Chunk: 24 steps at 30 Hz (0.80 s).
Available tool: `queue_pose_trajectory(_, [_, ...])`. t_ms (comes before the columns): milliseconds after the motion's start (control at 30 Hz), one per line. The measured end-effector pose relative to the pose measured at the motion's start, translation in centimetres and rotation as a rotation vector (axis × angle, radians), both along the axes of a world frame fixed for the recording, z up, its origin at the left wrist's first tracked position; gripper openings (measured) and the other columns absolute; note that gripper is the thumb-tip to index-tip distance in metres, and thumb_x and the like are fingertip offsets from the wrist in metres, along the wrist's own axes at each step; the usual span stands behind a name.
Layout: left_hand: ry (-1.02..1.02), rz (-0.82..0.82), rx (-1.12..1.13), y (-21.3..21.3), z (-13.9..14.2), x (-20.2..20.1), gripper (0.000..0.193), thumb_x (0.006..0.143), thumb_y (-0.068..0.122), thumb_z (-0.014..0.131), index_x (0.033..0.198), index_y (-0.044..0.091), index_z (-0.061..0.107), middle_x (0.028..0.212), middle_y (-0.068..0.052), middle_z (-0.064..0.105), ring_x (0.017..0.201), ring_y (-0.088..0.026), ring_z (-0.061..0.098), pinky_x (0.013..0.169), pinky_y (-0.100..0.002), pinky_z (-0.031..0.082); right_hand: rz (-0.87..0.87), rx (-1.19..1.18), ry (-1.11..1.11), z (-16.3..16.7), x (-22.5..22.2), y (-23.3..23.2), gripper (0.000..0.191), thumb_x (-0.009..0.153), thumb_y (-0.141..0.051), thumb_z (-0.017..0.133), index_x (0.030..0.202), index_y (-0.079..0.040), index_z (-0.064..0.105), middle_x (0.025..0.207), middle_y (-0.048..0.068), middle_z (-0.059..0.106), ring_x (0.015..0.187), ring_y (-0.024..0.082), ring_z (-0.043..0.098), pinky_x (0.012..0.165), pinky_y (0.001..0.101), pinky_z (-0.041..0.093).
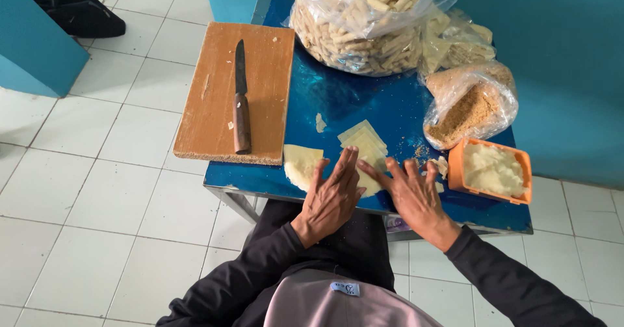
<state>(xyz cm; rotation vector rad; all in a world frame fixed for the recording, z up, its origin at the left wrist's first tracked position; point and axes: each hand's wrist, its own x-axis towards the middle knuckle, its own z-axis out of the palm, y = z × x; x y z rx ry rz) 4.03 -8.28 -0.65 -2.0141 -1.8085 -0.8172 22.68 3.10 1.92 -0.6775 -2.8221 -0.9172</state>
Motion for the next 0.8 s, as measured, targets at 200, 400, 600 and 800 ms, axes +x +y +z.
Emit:
queue_pose_trajectory(200, [-0.107, -0.099, -0.076, 0.7, 0.0, -0.1, 0.025, 0.104, 0.030, 0.059, 0.109, 0.006, 0.055, 0.152, -0.030, 0.046, 0.151, -0.031, 0.037, 0.119, -0.055, 0.027, -0.073, -0.076, -0.034, 0.5, -0.9, 1.1, 0.086, 0.095, -0.005, 0.055, 0.163, -0.045, 0.021, 0.118, 0.002, 0.048, 0.099, 0.024, 0.047, 0.091, 0.0557, 0.035])
queue_pose_trajectory(400, [-0.069, -0.079, -0.023, 0.6, 0.1, 0.0, 0.030, 0.100, 0.032, 0.062, 0.110, 0.005, 0.054, 0.148, -0.032, 0.047, 0.149, -0.033, 0.039, 0.122, -0.059, 0.022, -0.109, -0.012, -0.100, 0.1, -1.6, 2.2, 0.088, 0.096, -0.006, 0.057, 0.167, -0.041, 0.017, 0.118, 0.002, 0.050, 0.103, 0.022, 0.050, 0.092, 0.0535, 0.036])
queue_pose_trajectory(600, [0.005, -0.042, -0.014, 0.7, 0.7, 0.4, 0.040, 0.095, 0.039, 0.069, 0.108, 0.004, 0.056, 0.142, -0.031, 0.050, 0.144, -0.034, 0.042, 0.124, -0.061, 0.019, -0.123, 0.044, -0.071, -0.2, -1.6, 4.1, 0.083, 0.092, -0.008, 0.060, 0.165, -0.032, 0.030, 0.119, 0.001, 0.050, 0.108, 0.022, 0.050, 0.094, 0.0533, 0.037])
queue_pose_trajectory(800, [-0.029, -0.049, -0.030, 0.9, 1.0, 0.5, 0.042, 0.091, 0.040, 0.070, 0.109, 0.004, 0.057, 0.140, -0.031, 0.051, 0.143, -0.034, 0.043, 0.123, -0.061, 0.021, 0.051, -0.734, 0.426, -0.6, -2.1, 6.8, 0.090, 0.081, 0.009, 0.051, 0.154, -0.043, 0.049, 0.105, 0.005, 0.041, 0.101, 0.027, 0.045, 0.087, 0.0475, 0.042])
